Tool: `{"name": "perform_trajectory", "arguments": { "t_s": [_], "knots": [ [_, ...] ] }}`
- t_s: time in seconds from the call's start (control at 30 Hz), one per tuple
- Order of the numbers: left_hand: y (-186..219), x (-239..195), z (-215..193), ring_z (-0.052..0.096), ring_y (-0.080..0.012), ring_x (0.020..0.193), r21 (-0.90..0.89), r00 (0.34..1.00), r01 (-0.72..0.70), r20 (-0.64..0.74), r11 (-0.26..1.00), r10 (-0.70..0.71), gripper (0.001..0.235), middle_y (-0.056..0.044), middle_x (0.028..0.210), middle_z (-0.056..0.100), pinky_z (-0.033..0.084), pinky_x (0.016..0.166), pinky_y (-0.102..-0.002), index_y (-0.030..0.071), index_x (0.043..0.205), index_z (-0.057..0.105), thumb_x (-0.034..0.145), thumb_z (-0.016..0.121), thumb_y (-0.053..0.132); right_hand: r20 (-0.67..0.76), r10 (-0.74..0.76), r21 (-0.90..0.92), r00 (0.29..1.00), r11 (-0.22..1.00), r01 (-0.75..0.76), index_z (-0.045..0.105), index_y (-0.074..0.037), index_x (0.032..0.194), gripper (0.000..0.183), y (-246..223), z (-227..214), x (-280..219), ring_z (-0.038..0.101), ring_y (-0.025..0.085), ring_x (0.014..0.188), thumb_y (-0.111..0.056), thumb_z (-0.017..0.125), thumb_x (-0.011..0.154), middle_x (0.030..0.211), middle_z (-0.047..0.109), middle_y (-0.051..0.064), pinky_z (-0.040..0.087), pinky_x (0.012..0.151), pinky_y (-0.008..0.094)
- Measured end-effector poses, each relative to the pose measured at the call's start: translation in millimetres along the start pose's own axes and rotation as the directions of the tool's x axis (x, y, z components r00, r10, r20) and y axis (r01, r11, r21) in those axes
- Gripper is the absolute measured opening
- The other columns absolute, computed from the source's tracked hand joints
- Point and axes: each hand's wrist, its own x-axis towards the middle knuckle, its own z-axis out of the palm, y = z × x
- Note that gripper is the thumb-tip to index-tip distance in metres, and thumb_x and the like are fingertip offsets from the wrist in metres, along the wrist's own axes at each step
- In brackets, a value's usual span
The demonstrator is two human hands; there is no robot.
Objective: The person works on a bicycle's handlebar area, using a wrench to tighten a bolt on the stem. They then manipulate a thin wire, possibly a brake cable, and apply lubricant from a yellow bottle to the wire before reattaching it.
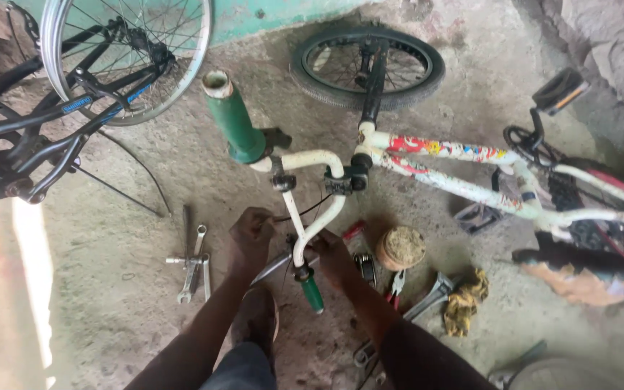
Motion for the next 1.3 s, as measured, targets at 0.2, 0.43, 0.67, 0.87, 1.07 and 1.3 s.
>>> {"name": "perform_trajectory", "arguments": {
  "t_s": [0.2,0.43,0.67,0.87,1.07,1.3],
  "knots": [
    [6,-31,13,0.070,-0.0201,0.066,-0.173,0.994,-0.064,0.077,0.983,0.078,0.009,-0.018,0.084,0.077,0.058,0.065,-0.036,0.000,0.101,0.070,0.097,0.062,0.005,-0.285,0.133,0.411,0.949,0.912,-0.004,0.056,-0.013,0.131,0.030,-44,14,-36,0.056,0.023,0.112,-0.014,0.052,0.101,0.114,0.051,0.008,0.060,0.100,0.044],
    [48,-33,-35,0.060,-0.0174,0.057,-0.019,0.992,-0.093,-0.087,0.995,0.091,0.017,-0.015,0.087,0.070,0.052,0.058,-0.033,0.008,0.098,0.068,0.090,0.054,0.002,-0.261,0.164,0.603,0.951,0.797,0.028,0.062,-0.004,0.090,0.016,-30,-10,8,0.063,0.021,0.069,-0.008,0.054,0.103,0.075,0.058,0.008,0.055,0.069,0.034],
    [113,30,-121,0.065,-0.0184,0.061,-0.713,0.899,-0.350,-0.438,0.608,0.004,0.008,-0.001,0.072,0.052,0.073,0.077,-0.045,0.008,0.106,0.054,0.101,0.060,0.009,-0.481,0.102,0.409,0.871,0.905,0.120,0.059,-0.011,0.080,0.022,-209,-176,-68,0.045,0.010,0.049,-0.016,0.067,0.099,0.060,0.045,-0.003,0.038,0.045,0.024],
    [234,40,-190,0.054,-0.0177,0.060,-0.610,0.782,-0.598,-0.585,0.520,0.213,0.010,0.000,0.075,0.047,0.059,0.061,-0.038,0.006,0.102,0.066,0.105,0.061,0.015,-0.354,-0.519,-0.891,0.778,0.439,-0.113,0.077,-0.016,0.111,0.020,-309,-190,-183,0.054,0.023,0.055,-0.020,0.063,0.097,0.070,0.064,0.007,0.045,0.050,0.039],
    [322,-14,-173,0.051,-0.0157,0.057,-0.425,0.616,-0.785,-0.457,0.451,0.641,0.007,-0.005,0.074,0.056,0.057,0.058,-0.036,0.006,0.105,0.071,0.111,0.067,0.006,0.137,-0.117,-0.946,0.984,-0.309,0.095,0.069,-0.015,0.108,0.019,-103,-159,-188,0.065,0.019,0.082,-0.020,0.063,0.092,0.103,0.069,0.004,0.052,0.068,0.038],
    [378,-100,-127,0.050,-0.0105,0.078,-0.623,0.711,-0.648,-0.290,0.438,0.640,0.012,-0.002,0.095,0.059,0.056,0.076,-0.031,0.008,0.117,0.069,0.108,0.062,0.007,0.446,-0.073,-0.783,0.892,0.451,0.428,0.072,-0.005,0.122,0.044,70,24,-273,0.066,0.037,0.084,-0.008,0.053,0.083,0.102,0.075,0.018,0.051,0.076,0.043]
  ]
}}
